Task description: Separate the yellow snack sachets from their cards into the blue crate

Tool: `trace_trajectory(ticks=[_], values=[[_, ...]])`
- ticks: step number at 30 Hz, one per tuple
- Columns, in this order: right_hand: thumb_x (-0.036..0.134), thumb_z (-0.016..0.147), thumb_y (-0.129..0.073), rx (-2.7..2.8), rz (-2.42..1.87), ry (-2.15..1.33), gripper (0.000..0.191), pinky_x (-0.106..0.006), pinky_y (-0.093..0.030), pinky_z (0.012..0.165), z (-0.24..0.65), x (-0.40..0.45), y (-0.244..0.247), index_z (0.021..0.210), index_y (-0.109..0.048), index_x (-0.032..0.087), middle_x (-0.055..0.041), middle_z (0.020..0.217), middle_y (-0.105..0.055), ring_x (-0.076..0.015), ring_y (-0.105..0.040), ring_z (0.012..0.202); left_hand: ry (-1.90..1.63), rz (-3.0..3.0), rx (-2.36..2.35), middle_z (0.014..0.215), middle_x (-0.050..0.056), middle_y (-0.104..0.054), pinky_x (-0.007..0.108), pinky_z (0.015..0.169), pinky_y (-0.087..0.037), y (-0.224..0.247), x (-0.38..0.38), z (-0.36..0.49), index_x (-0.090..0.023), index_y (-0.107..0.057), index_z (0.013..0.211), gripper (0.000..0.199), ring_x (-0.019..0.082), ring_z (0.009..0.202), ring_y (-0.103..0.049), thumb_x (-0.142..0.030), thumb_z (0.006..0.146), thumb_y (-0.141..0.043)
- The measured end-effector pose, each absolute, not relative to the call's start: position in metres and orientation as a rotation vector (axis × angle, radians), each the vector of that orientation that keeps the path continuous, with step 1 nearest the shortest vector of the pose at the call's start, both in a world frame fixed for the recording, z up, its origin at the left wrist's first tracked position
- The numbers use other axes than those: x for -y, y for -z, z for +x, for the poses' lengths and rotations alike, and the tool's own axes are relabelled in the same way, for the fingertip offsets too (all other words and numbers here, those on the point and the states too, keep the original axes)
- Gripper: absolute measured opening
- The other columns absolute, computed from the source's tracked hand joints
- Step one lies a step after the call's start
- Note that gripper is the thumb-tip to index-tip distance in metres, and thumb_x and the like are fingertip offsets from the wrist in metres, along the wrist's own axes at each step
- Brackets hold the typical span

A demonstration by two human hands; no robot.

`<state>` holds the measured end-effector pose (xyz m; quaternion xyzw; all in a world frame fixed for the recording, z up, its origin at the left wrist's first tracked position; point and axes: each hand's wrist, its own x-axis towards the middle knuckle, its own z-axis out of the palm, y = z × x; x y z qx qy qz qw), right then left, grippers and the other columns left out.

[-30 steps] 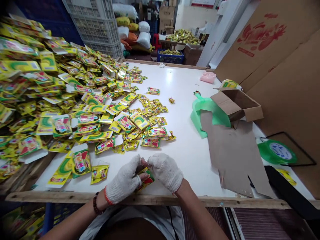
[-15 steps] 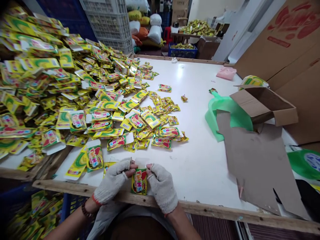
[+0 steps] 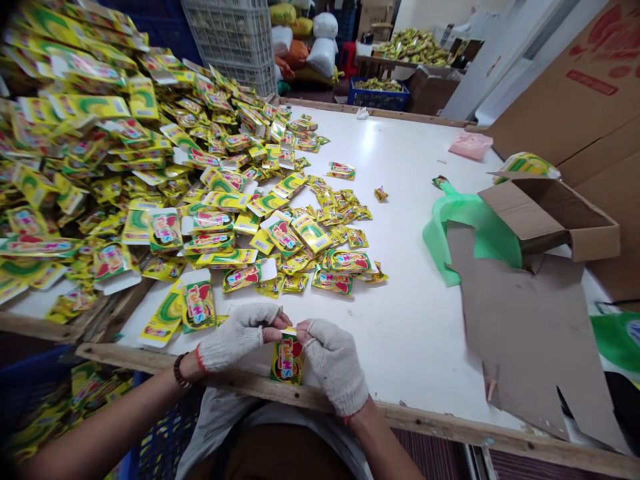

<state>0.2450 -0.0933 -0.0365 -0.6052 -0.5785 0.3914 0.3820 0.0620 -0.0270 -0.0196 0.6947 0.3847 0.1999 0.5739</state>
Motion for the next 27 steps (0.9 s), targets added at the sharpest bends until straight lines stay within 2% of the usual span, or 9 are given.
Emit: trace_trajectory(ticks=[6, 9, 13, 16, 20, 23, 27], values=[[0.024, 0.078, -0.056, 1.539, -1.666, -0.998, 0.015, -0.029, -0.052, 0.068, 0.245, 0.087, 0.023, 0.082, -0.069, 0.018, -0.0039, 0.081, -0.071, -0.0192, -0.065, 0.074, -0.352, 1.683, -0.908, 0.074, 0.001, -0.062, 0.021, 0.061, -0.041, 0.013, 0.018, 0.059, -0.012, -0.066, 0.081, 0.017, 0.013, 0.069, -0.054, -0.027, 0.078, -0.058], [0.022, 0.078, -0.056, 1.557, -1.616, -1.059, 0.014, -0.028, -0.052, 0.068, 0.25, 0.087, 0.02, 0.078, -0.069, 0.018, -0.0024, 0.077, -0.071, -0.0178, -0.064, 0.072, -0.343, 1.666, -0.814, 0.077, 0.002, -0.064, 0.021, 0.064, -0.042, 0.01, 0.021, 0.057, -0.012, -0.066, 0.084, 0.02, 0.013, 0.071, -0.056, -0.028, 0.08, -0.056], [0.02, 0.079, -0.056, 1.627, -1.406, -1.092, 0.018, -0.03, -0.052, 0.077, 0.257, 0.097, 0.028, 0.088, -0.071, 0.022, -0.0038, 0.093, -0.071, -0.0178, -0.065, 0.084, -0.4, 1.682, -0.84, 0.087, 0.004, -0.064, 0.023, 0.07, -0.044, 0.01, 0.036, 0.057, -0.014, -0.064, 0.082, 0.015, 0.014, 0.077, -0.057, -0.028, 0.078, -0.059], [0.017, 0.077, -0.059, 1.621, -1.295, -1.017, 0.025, -0.03, -0.052, 0.08, 0.257, 0.107, 0.039, 0.099, -0.069, 0.024, -0.0047, 0.1, -0.069, -0.0173, -0.064, 0.09, -0.459, 1.748, -0.902, 0.083, 0.003, -0.063, 0.024, 0.07, -0.044, 0.02, 0.049, 0.058, -0.014, -0.063, 0.081, 0.011, 0.014, 0.076, -0.055, -0.023, 0.079, -0.056], [0.015, 0.078, -0.056, 1.575, -1.333, -0.961, 0.021, -0.028, -0.053, 0.073, 0.249, 0.112, 0.045, 0.093, -0.069, 0.023, -0.0036, 0.088, -0.069, -0.0159, -0.064, 0.082, -0.568, 1.751, -0.997, 0.073, 0.002, -0.058, 0.024, 0.067, -0.043, 0.035, 0.06, 0.065, -0.014, -0.061, 0.076, 0.011, 0.013, 0.07, -0.052, -0.024, 0.078, -0.057], [0.015, 0.076, -0.055, 1.576, -1.428, -1.048, 0.017, -0.028, -0.053, 0.071, 0.246, 0.106, 0.04, 0.087, -0.067, 0.02, -0.0037, 0.083, -0.068, -0.0159, -0.063, 0.077, -0.587, 1.692, -1.037, 0.069, 0.0, -0.056, 0.022, 0.063, -0.042, 0.033, 0.054, 0.074, -0.014, -0.058, 0.071, 0.011, 0.012, 0.067, -0.051, -0.023, 0.077, -0.056], [0.021, 0.073, -0.059, 1.536, -1.505, -1.02, 0.03, -0.028, -0.053, 0.066, 0.263, 0.077, 0.027, 0.103, -0.059, 0.016, -0.0047, 0.084, -0.066, -0.0156, -0.062, 0.07, -0.52, 1.667, -1.094, 0.07, -0.001, -0.06, 0.021, 0.061, -0.044, 0.003, 0.041, 0.048, -0.016, -0.06, 0.075, 0.008, 0.013, 0.067, -0.055, -0.022, 0.074, -0.055]])
